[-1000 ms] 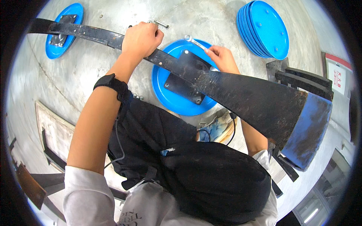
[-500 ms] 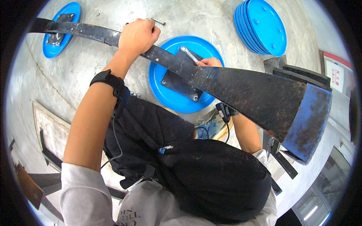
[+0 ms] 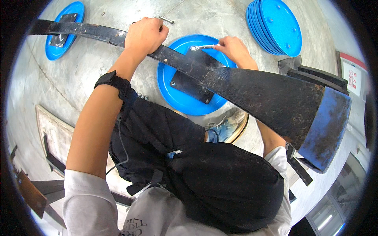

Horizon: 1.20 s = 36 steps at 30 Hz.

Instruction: The person assembles a metal table base by placing a large metal beam onto a blue plastic support and securing it with bolts using a wrench and a screwdriver.

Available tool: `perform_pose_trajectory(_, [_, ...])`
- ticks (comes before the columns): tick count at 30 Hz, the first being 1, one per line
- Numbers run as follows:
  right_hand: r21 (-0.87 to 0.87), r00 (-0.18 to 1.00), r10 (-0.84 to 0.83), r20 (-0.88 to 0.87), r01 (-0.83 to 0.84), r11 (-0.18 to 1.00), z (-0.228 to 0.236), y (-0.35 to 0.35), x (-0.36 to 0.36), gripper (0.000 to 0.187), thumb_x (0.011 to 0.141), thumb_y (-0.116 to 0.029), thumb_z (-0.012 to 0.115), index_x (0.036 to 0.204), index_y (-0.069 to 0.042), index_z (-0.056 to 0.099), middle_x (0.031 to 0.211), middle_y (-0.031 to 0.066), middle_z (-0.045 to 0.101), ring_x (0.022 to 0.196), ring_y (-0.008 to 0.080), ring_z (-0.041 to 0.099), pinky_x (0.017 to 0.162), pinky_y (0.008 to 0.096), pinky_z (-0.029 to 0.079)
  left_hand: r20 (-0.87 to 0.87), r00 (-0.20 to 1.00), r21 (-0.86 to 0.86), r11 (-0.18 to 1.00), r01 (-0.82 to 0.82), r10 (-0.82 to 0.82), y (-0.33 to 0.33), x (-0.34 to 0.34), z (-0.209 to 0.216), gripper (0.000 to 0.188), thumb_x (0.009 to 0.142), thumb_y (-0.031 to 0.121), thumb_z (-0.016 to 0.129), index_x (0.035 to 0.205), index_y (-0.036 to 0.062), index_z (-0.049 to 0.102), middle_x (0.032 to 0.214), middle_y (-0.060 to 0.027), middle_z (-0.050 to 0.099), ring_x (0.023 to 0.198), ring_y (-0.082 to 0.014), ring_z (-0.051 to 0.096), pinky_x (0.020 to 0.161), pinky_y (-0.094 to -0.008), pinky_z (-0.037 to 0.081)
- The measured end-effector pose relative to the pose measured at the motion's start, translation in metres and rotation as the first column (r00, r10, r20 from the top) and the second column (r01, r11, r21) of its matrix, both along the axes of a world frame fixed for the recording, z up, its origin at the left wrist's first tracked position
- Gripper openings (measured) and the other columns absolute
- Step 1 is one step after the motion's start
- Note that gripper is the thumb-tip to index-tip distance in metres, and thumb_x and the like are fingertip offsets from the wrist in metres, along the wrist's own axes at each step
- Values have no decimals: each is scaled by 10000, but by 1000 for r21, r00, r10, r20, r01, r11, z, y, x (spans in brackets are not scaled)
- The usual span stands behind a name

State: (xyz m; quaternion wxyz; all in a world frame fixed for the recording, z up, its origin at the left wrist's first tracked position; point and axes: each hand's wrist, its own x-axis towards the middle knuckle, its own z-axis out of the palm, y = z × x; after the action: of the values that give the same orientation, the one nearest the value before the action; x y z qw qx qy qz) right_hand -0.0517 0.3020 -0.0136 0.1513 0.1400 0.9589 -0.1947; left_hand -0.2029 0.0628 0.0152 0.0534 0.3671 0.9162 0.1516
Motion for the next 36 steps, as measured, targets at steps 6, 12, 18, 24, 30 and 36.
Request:
perform_pose_trajectory(6, [282,752,524,-401,-443,851,14,9,-29,278,799,-302,631,813,-26,654,772,121,644,689,293,599,620,374,451,24,1000,-16,1000,-11,11,1,1,0,308,797,288,492,712,35,645,693,-175,631,656,-344,621,667,-434,507])
perform_pose_trajectory(12, [-449,961,-229,-155,138,883,0,-13,18,256,835,-269,591,800,-20,641,654,92,597,636,185,587,587,327,432,9,1000,26,999,-20,20,0,3,-1,259,802,257,520,735,33,633,676,-165,611,664,-360,602,645,-444,485])
perform_pose_trajectory(18, [-633,885,-301,354,464,620,-24,-27,54,299,917,-286,534,875,-4,627,714,45,622,677,119,593,592,303,463,-21,1000,42,999,-4,5,1,1,-3,307,791,281,491,707,34,653,712,-182,636,653,-352,621,669,-430,509])
perform_pose_trajectory(24, [-591,889,-337,309,457,665,-34,-38,58,309,918,-296,532,901,-3,629,756,69,645,699,141,614,616,314,474,-12,1000,22,1000,-13,13,-2,0,-3,302,786,275,492,712,33,659,722,-185,638,659,-354,625,674,-431,511])
perform_pose_trajectory(30, [-517,839,-280,467,516,683,-12,-39,42,341,912,-315,532,914,6,647,740,77,644,678,148,611,623,314,476,2,1000,31,999,-9,9,-1,2,-1,303,787,272,491,718,32,662,718,-188,638,660,-353,627,677,-429,514])
perform_pose_trajectory(36, [-475,854,-110,508,384,792,1,-20,22,306,884,-293,556,818,-15,665,636,55,611,606,140,587,567,305,456,-10,1000,0,1000,-2,2,-1,1,-1,302,788,280,497,729,35,663,707,-182,638,657,-350,628,676,-430,515])
